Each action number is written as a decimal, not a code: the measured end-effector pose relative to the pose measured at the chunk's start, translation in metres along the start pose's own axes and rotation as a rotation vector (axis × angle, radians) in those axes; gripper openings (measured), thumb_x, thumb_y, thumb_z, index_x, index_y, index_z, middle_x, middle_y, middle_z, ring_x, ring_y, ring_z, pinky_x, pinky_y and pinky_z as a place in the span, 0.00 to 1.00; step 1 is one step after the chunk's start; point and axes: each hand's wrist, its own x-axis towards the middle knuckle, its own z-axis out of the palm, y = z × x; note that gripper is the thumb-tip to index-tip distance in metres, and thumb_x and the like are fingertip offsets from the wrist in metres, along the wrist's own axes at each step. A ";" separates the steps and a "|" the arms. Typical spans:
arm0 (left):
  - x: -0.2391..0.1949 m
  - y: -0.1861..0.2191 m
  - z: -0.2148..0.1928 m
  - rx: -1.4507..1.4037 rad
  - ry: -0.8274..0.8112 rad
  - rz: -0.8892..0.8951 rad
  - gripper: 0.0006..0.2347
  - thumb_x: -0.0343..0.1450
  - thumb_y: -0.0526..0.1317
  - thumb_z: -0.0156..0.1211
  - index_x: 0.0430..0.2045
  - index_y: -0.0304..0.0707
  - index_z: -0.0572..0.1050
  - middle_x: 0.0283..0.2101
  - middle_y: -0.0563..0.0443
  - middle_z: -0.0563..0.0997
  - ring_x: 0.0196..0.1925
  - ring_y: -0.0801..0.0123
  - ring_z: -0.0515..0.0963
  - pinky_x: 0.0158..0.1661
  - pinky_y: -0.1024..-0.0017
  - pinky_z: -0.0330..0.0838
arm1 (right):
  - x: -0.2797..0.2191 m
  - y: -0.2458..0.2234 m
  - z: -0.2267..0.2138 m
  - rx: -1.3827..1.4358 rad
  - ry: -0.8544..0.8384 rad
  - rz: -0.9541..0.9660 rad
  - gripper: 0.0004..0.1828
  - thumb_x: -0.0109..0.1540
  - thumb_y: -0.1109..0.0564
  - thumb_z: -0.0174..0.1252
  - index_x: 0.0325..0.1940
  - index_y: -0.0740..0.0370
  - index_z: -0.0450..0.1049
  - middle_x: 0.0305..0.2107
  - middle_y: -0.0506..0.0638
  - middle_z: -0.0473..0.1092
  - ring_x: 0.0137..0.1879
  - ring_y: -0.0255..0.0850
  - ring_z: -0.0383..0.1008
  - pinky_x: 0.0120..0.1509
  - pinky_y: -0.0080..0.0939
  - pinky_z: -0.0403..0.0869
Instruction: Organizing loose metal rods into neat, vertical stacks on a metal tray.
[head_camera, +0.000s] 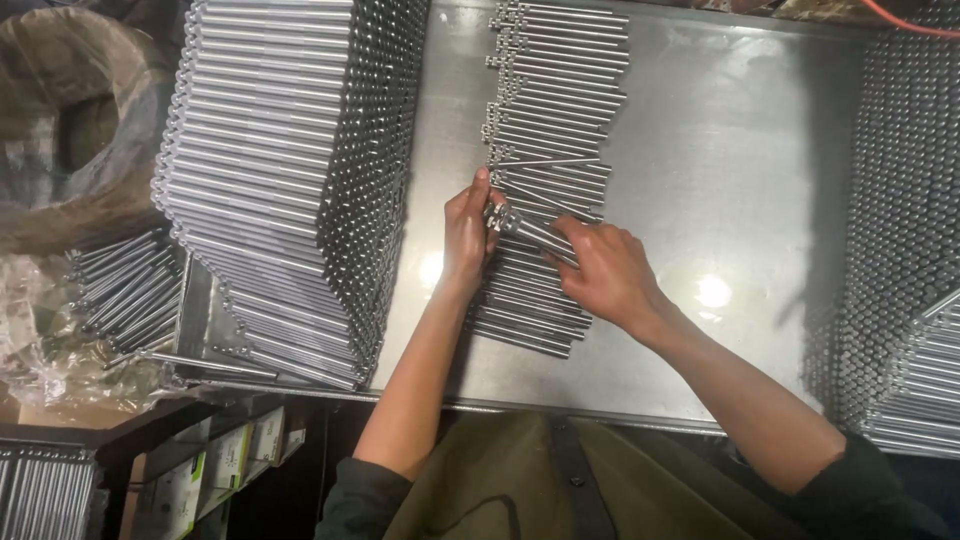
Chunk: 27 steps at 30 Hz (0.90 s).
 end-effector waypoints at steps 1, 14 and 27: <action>-0.001 -0.006 0.001 0.003 0.003 -0.005 0.23 0.76 0.57 0.46 0.19 0.38 0.74 0.07 0.49 0.63 0.04 0.75 0.59 0.06 0.82 0.47 | -0.003 -0.003 0.004 0.004 -0.005 0.001 0.12 0.62 0.59 0.59 0.49 0.60 0.75 0.23 0.55 0.76 0.32 0.52 0.80 0.38 0.50 0.76; -0.002 0.000 -0.023 0.142 0.267 0.300 0.20 0.76 0.50 0.53 0.14 0.42 0.75 0.20 0.50 0.82 0.24 0.71 0.78 0.33 0.77 0.70 | 0.031 0.027 0.034 0.159 0.402 -0.186 0.16 0.60 0.69 0.62 0.52 0.68 0.73 0.37 0.61 0.76 0.47 0.54 0.78 0.43 0.54 0.78; -0.034 -0.007 -0.043 -0.073 0.281 0.009 0.18 0.78 0.49 0.47 0.23 0.36 0.73 0.28 0.41 0.82 0.07 0.78 0.63 0.06 0.80 0.53 | 0.039 0.049 0.108 0.843 0.393 -0.263 0.06 0.67 0.67 0.55 0.45 0.71 0.77 0.37 0.63 0.79 0.41 0.46 0.81 0.46 0.49 0.78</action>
